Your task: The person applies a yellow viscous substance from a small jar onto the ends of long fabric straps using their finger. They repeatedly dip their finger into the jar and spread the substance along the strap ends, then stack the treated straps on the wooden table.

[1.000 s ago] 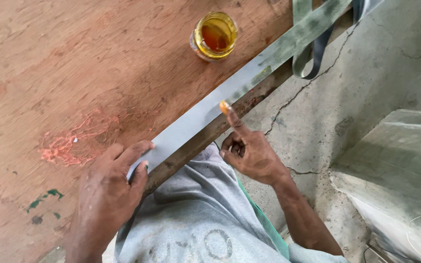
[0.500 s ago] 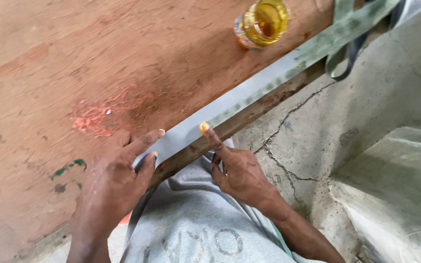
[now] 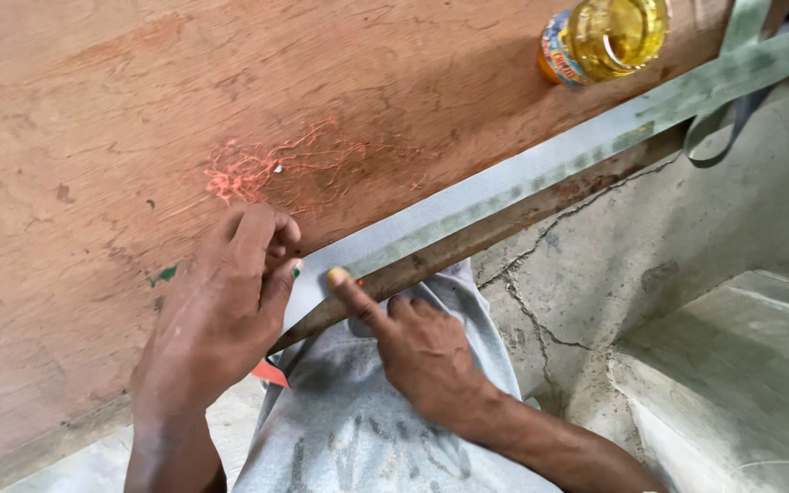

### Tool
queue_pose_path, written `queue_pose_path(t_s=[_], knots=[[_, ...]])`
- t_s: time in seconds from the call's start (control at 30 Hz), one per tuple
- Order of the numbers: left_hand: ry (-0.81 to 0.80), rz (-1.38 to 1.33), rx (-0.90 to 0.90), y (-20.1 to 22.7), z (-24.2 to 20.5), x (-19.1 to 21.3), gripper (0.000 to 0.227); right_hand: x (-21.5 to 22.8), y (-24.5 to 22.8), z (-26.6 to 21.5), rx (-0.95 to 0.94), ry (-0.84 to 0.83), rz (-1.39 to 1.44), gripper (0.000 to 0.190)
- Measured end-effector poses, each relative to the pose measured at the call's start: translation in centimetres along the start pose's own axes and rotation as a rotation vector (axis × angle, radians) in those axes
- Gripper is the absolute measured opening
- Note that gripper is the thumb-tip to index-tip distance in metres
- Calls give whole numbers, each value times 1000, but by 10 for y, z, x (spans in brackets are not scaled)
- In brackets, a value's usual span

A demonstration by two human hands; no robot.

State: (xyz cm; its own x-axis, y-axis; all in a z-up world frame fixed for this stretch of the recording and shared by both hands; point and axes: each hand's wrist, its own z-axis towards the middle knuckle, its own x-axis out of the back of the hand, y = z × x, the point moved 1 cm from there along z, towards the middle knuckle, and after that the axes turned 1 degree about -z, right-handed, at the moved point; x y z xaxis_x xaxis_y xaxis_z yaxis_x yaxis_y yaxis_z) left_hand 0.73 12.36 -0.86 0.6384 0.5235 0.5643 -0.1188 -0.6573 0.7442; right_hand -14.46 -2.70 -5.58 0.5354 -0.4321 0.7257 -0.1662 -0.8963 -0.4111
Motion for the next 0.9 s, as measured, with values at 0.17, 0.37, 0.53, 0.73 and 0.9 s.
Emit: queue_pose_path(t_s=[0.17, 0.37, 0.53, 0.73, 0.9], knots=[[4, 61, -11, -10, -7, 1, 19, 13, -17, -3, 60, -148, 125, 90], [-63, 18, 55, -7, 6, -7, 20, 65, 29, -35, 182, 125, 400, 59], [-108, 170, 29, 1, 10, -10, 22, 139, 89, -52, 113, 680, -21, 64], [-146, 354, 116, 15, 20, -16, 20, 205, 133, -32, 89, 750, -401, 66], [-185, 337, 177, 18, 26, -15, 22, 224, 143, -6, 18, 601, -351, 65]])
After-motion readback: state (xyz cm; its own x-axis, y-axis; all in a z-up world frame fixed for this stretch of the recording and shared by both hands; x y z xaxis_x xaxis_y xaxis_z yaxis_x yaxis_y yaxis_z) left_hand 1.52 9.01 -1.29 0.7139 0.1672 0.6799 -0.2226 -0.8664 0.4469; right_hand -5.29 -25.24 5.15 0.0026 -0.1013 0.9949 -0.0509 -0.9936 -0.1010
